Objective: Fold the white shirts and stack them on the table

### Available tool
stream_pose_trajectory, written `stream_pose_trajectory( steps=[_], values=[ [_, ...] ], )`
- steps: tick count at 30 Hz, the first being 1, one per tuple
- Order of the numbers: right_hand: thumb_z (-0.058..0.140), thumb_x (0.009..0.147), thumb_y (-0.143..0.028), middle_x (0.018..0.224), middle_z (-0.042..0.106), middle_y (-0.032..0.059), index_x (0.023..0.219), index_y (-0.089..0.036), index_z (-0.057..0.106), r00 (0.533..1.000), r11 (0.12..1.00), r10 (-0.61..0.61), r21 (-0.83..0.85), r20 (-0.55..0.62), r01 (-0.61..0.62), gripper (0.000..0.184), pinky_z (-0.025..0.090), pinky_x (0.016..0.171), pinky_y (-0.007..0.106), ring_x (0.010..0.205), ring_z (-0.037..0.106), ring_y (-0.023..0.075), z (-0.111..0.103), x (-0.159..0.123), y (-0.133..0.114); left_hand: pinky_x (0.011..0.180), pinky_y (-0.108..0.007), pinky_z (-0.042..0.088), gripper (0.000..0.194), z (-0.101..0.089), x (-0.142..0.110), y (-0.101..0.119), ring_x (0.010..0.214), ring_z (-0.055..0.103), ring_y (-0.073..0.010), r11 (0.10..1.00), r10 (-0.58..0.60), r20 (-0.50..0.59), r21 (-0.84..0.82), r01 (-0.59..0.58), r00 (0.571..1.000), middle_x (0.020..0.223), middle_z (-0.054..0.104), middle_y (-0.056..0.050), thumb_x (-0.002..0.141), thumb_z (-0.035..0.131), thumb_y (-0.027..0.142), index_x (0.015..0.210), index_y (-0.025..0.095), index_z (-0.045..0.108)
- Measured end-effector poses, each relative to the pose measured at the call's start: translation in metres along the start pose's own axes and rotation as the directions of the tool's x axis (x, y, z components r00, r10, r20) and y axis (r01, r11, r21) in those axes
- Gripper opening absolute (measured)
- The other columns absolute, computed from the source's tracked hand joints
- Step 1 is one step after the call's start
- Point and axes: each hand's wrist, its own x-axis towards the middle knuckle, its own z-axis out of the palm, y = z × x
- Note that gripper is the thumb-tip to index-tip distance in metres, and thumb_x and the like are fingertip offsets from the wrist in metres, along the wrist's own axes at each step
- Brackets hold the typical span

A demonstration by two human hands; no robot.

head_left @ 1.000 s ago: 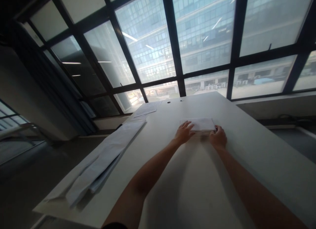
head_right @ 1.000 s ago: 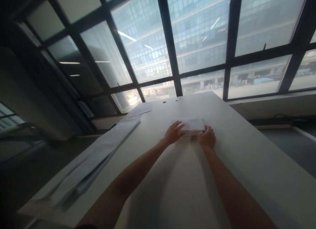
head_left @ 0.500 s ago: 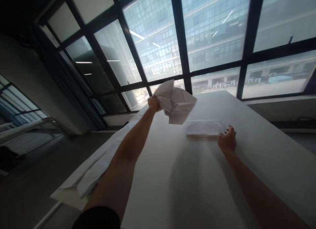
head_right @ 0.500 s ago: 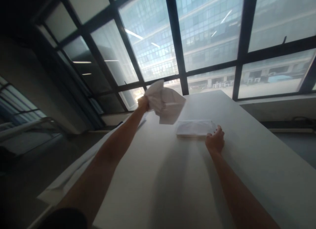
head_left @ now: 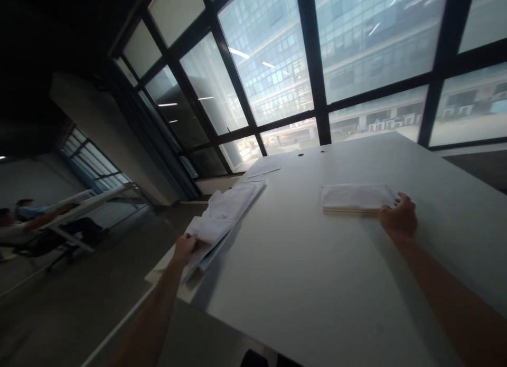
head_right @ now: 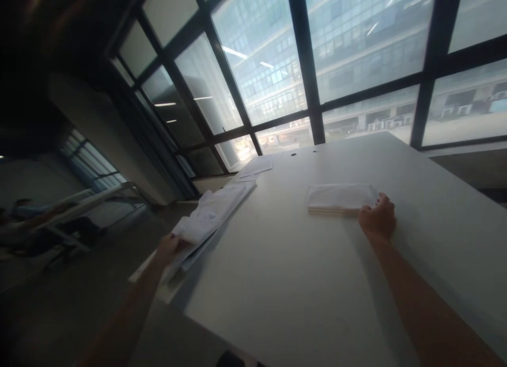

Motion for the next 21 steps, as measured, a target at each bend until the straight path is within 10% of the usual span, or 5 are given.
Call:
stream_pose_trajectory(
  steps=[4,9,15,21],
  values=[
    [0.052,0.078,-0.026,0.129,0.065,0.0191,0.143,-0.015,0.052,1.0,1.0,0.001,0.016,0.008,-0.001,0.066,0.052,0.095,0.05,0.113,0.064,0.0361,-0.001,0.001,0.002,0.108,-0.057,0.045,0.046,-0.008,0.0,-0.024,0.13,0.053,-0.0411,0.96,0.221,-0.064,0.188,-0.206,0.973,0.118,0.066,-0.021,0.073,0.063,0.021,0.118,0.011,0.063],
    [0.053,0.077,-0.027,0.127,0.064,0.0198,0.143,-0.018,0.054,1.0,0.999,0.009,0.037,0.0,-0.009,0.067,0.052,0.093,0.05,0.111,0.064,0.0367,0.001,0.001,0.005,0.117,-0.048,0.037,0.043,0.041,0.005,-0.005,0.135,0.05,-0.0327,0.611,0.551,0.217,0.553,-0.567,0.806,0.133,0.062,-0.018,0.088,0.053,0.031,0.127,0.014,0.061],
    [0.051,0.078,-0.025,0.122,0.067,0.0185,0.135,-0.014,0.06,1.0,1.0,-0.019,0.014,0.024,0.019,0.058,0.052,0.092,0.046,0.109,0.064,0.0334,0.004,0.004,0.007,0.11,-0.071,0.029,0.055,0.097,-0.017,-0.003,0.142,0.037,-0.0487,0.616,0.354,0.313,0.631,-0.471,0.881,0.146,0.054,-0.023,0.086,0.065,0.037,0.136,0.014,0.06],
    [0.049,0.082,-0.021,0.121,0.067,0.0196,0.131,-0.01,0.063,0.998,0.998,-0.049,-0.027,0.039,0.05,0.052,0.049,0.096,0.043,0.108,0.063,0.0312,0.004,0.004,0.0,0.101,-0.05,0.051,0.041,0.068,-0.01,0.002,0.116,0.065,-0.0328,0.771,0.421,0.141,0.465,-0.436,0.896,0.113,0.072,-0.015,0.09,0.039,0.018,0.121,0.013,0.065]
  ],
)
